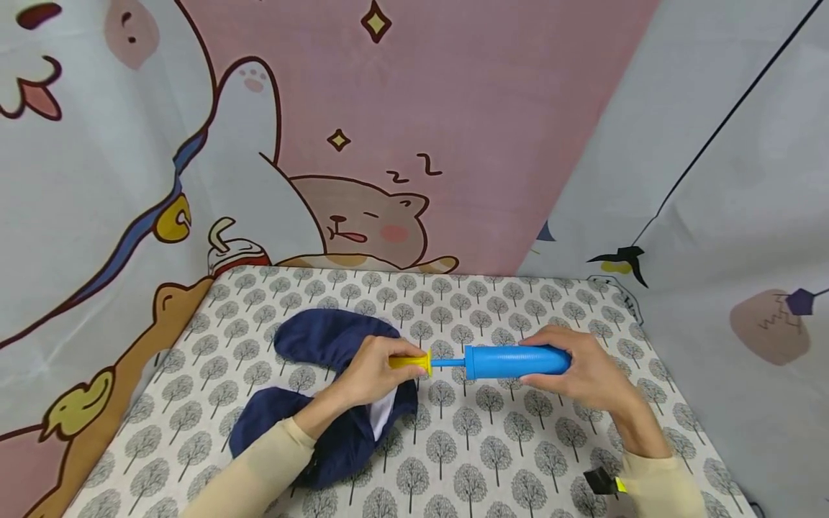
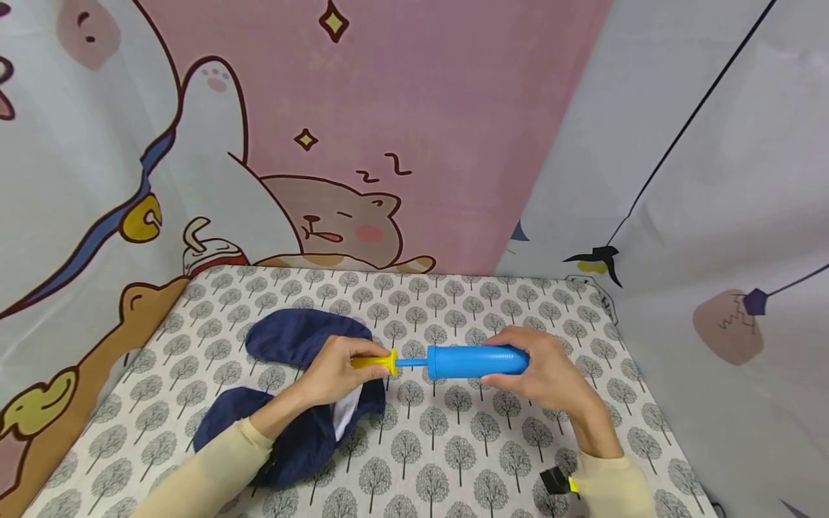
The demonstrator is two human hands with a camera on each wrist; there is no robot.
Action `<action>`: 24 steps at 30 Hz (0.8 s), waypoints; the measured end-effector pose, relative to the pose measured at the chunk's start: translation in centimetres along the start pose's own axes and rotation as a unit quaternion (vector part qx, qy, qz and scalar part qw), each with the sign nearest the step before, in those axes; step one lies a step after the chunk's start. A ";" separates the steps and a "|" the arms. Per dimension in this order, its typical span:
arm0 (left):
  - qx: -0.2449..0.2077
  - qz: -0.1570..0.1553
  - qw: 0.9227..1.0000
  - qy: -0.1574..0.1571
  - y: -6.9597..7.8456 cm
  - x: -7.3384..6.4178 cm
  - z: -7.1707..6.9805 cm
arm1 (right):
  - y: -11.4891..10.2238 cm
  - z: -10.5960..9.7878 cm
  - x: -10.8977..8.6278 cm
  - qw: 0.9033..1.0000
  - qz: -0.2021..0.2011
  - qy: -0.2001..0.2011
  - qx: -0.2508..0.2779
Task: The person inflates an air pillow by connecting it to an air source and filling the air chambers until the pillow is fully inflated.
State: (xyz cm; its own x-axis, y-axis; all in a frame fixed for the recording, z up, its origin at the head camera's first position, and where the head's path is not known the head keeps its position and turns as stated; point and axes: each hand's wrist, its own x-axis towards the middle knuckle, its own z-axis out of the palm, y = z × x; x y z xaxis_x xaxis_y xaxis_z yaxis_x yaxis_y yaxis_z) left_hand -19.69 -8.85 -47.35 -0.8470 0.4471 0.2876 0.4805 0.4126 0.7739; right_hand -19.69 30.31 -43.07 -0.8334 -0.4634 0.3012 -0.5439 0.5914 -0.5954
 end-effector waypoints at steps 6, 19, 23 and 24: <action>-0.013 -0.001 1.000 -0.017 0.1 -0.2 0.3 | -0.9 1.9 0.4 1.000 -0.022 0.004 -0.014; 0.014 0.014 1.000 -0.006 0.5 -0.4 0.0 | -1.6 2.7 1.1 1.000 -0.019 -0.002 -0.022; 0.016 0.015 1.000 0.008 0.4 -0.5 -0.1 | -0.9 1.2 0.5 1.000 0.023 0.005 -0.001; 0.016 0.014 1.000 0.009 0.3 -0.5 -0.1 | -0.8 0.8 0.4 0.999 0.036 0.006 0.004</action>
State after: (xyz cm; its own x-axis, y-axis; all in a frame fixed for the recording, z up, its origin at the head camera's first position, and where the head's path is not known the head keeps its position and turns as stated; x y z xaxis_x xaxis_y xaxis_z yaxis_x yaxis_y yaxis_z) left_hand -19.14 -9.04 -47.17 -0.8371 0.4444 0.3192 0.5108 0.4256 0.7470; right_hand -19.49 29.18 -43.07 -0.8713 -0.4122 0.2664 -0.4821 0.6173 -0.6217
